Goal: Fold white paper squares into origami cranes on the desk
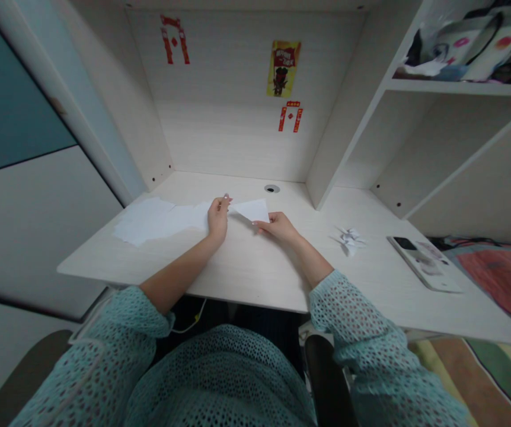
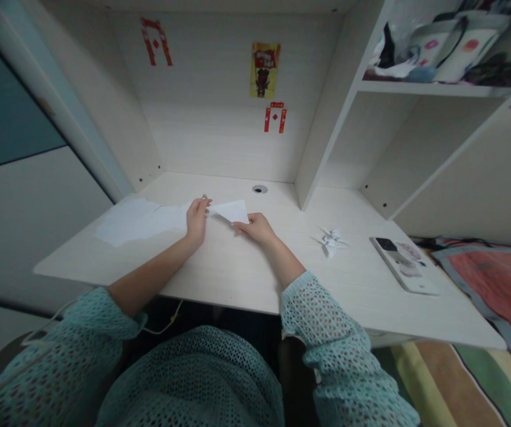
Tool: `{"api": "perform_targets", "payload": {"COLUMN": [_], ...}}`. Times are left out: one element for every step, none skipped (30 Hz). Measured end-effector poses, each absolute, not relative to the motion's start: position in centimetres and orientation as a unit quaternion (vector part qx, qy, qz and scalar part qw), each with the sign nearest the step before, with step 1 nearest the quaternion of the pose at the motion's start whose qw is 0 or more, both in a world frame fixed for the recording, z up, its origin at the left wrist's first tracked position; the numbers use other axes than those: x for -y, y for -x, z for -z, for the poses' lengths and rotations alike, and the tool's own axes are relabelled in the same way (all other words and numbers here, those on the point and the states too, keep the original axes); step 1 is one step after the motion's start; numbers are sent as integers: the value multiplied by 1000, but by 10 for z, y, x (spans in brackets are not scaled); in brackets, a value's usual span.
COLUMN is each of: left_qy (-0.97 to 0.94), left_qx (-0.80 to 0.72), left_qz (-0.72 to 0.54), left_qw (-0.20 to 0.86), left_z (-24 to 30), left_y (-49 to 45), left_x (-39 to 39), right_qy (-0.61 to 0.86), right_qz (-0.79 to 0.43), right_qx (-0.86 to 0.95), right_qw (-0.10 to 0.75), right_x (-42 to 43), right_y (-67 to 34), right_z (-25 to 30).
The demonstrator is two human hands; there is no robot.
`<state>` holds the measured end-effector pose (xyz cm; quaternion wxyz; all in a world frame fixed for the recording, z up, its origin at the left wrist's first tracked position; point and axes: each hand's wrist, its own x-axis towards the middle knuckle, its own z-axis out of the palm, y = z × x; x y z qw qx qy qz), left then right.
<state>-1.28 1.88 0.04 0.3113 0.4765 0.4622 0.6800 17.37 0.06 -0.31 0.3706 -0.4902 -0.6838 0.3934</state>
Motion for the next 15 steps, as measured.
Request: {"api": "perform_targets", "payload": {"left_qy": [-511, -544, -570, -584, -591, -594, -591, -584, -575, -566, -559, -555, -555, -558, -562], "left_qx": [-447, -436, -432, -429, -425, -425, -427, -433, -439, -445, -450, -455, -459, -462, -465], "left_qz": [-674, -656, -634, -615, -597, -579, -565, -555, -550, -547, -545, -542, -537, -531, -524], "left_qw": [293, 289, 294, 311, 337, 363, 386, 403, 417, 427, 433, 437, 439, 440, 440], "left_z": [-4, -7, -9, -9, -9, -8, -6, -4, -2, -1, 0, 1, 1, 1, 1], "left_y": [11, 9, 8, 7, 7, 7, 7, 8, 9, 9, 10, 10, 11, 11, 11], "left_x": [-15, -12, -10, -9, -9, -10, -12, -13, -15, -16, -17, -17, -17, -16, -16], "right_qy": [489, 488, 489, 492, 495, 500, 505, 511, 517, 522, 528, 534, 539, 543, 547], "right_qz": [-387, -384, -382, -380, -377, -374, -369, -364, -360, -356, -355, -356, -361, -368, -377], "right_qx": [688, 689, 687, 685, 681, 676, 670, 663, 657, 650, 642, 633, 620, 603, 582], "right_qw": [373, 375, 377, 381, 386, 391, 399, 407, 415, 421, 427, 433, 442, 454, 469], "right_x": [-1, -1, -1, -1, 0, 1, 2, 3, 3, 3, 3, 2, 0, -1, -3], "right_y": [-174, -175, -175, -175, -175, -175, -175, -176, -177, -177, -178, -179, -179, -180, -180], "right_z": [4, 4, 4, 3, 2, 1, -1, -3, -5, -6, -7, -8, -7, -7, -6]}}
